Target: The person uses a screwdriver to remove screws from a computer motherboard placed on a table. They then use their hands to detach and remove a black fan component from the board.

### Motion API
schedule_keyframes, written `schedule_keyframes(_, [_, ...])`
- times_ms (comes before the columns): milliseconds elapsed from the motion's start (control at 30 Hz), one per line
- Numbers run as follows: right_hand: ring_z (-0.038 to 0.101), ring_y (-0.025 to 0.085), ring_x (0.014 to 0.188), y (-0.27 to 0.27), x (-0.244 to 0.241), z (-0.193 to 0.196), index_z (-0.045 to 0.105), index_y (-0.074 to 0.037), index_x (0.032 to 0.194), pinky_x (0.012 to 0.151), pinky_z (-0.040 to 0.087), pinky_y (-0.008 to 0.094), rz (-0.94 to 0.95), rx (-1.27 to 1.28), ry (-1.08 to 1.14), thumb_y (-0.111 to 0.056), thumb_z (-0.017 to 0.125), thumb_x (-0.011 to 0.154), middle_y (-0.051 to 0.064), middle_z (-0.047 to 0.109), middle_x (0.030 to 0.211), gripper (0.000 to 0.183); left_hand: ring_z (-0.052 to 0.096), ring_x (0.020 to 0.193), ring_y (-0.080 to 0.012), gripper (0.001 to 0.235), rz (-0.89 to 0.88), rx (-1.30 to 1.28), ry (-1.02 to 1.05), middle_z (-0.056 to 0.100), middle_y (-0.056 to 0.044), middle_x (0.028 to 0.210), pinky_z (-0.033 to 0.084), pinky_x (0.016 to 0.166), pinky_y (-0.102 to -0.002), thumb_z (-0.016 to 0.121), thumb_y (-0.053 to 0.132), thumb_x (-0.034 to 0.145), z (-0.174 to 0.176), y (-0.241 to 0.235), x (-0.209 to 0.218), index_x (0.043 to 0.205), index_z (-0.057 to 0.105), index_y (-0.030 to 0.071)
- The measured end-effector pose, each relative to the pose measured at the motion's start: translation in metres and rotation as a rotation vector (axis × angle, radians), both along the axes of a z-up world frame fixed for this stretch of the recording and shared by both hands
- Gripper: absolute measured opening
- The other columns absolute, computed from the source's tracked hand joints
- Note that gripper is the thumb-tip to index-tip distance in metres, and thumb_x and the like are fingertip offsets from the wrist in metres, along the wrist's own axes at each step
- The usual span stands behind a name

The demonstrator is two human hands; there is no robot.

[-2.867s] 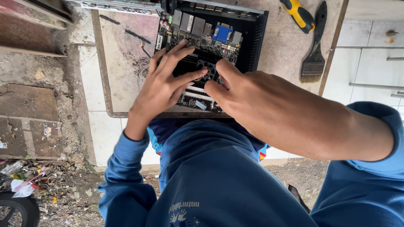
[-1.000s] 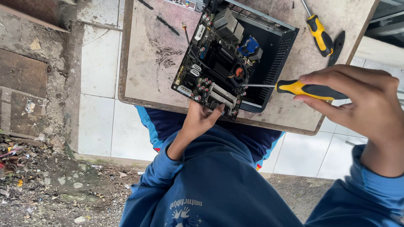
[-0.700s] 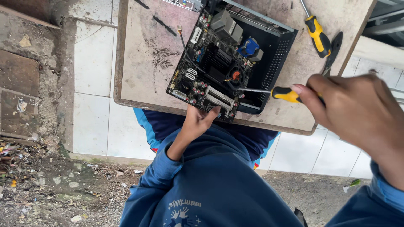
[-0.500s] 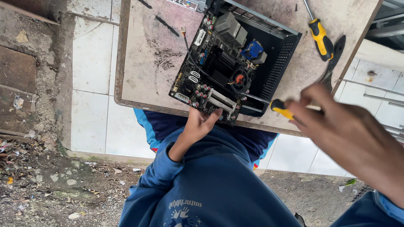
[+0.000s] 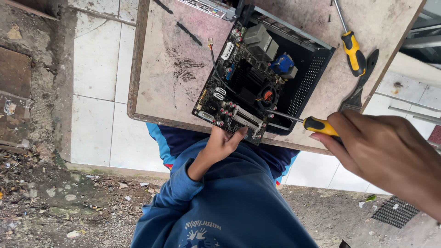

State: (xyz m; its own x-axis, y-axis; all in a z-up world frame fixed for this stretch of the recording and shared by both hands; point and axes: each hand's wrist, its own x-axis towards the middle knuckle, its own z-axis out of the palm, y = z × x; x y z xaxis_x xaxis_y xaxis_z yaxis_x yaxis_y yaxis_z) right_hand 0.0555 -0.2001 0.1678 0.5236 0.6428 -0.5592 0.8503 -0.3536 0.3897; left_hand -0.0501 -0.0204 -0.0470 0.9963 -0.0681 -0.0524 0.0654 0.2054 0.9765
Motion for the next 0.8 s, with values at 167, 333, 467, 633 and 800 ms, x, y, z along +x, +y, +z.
schedule_keyframes(167, [0.056,0.021,0.042,0.006,0.001,-0.006,0.044,-0.017,0.078,0.036,0.036,0.031,-0.163,0.002,0.023,-0.046,0.036,0.095,-0.003,0.052,0.053,0.035,0.027,0.041,-0.0083,0.030,0.021,-0.008,-0.059,0.026,0.004,0.048,0.021,0.044,-0.028,0.051,0.015,0.087,-0.001,0.000,0.003,0.062,0.034,0.012])
schedule_keyframes(333, [0.059,0.023,0.042,0.030,0.022,0.001,0.047,-0.019,0.083,0.040,0.046,0.035,-0.365,-0.067,0.129,-0.040,0.031,0.095,0.000,0.055,0.043,0.028,0.040,0.060,-0.0107,0.017,0.073,-0.083,-0.005,0.040,0.002,0.063,0.037,0.061,-0.029,0.050,0.014,0.087,0.002,-0.001,0.005,0.072,0.042,0.010])
schedule_keyframes(467, [0.061,0.013,0.059,0.029,0.031,0.003,0.048,-0.019,0.091,0.053,0.054,0.030,-0.430,0.094,0.265,-0.043,0.059,0.073,-0.003,0.051,0.084,0.032,0.053,0.080,-0.0146,0.009,0.092,-0.123,-0.006,0.054,-0.003,0.083,0.044,0.075,-0.030,0.053,0.013,0.087,-0.008,-0.005,0.001,0.091,0.051,0.006])
schedule_keyframes(633, [0.063,0.013,0.082,0.022,0.029,0.005,0.054,-0.017,0.085,0.067,0.048,0.031,-0.396,0.469,0.414,-0.021,0.069,0.069,-0.003,0.054,0.087,0.022,0.046,0.069,-0.0077,0.012,0.208,-0.178,0.102,0.047,0.001,0.073,0.039,0.057,-0.025,0.057,0.006,0.082,0.004,-0.004,-0.004,0.083,0.045,0.009])
schedule_keyframes(800, [0.056,0.013,0.049,0.024,0.017,0.006,0.062,-0.013,0.087,0.054,0.053,0.030,-0.258,0.546,0.377,-0.020,0.064,0.076,0.001,0.055,0.091,0.014,0.057,0.055,-0.0083,0.020,0.367,0.282,0.216,0.058,-0.004,0.061,0.047,0.047,-0.021,0.062,0.019,0.080,0.046,0.017,-0.018,0.072,0.049,0.007])
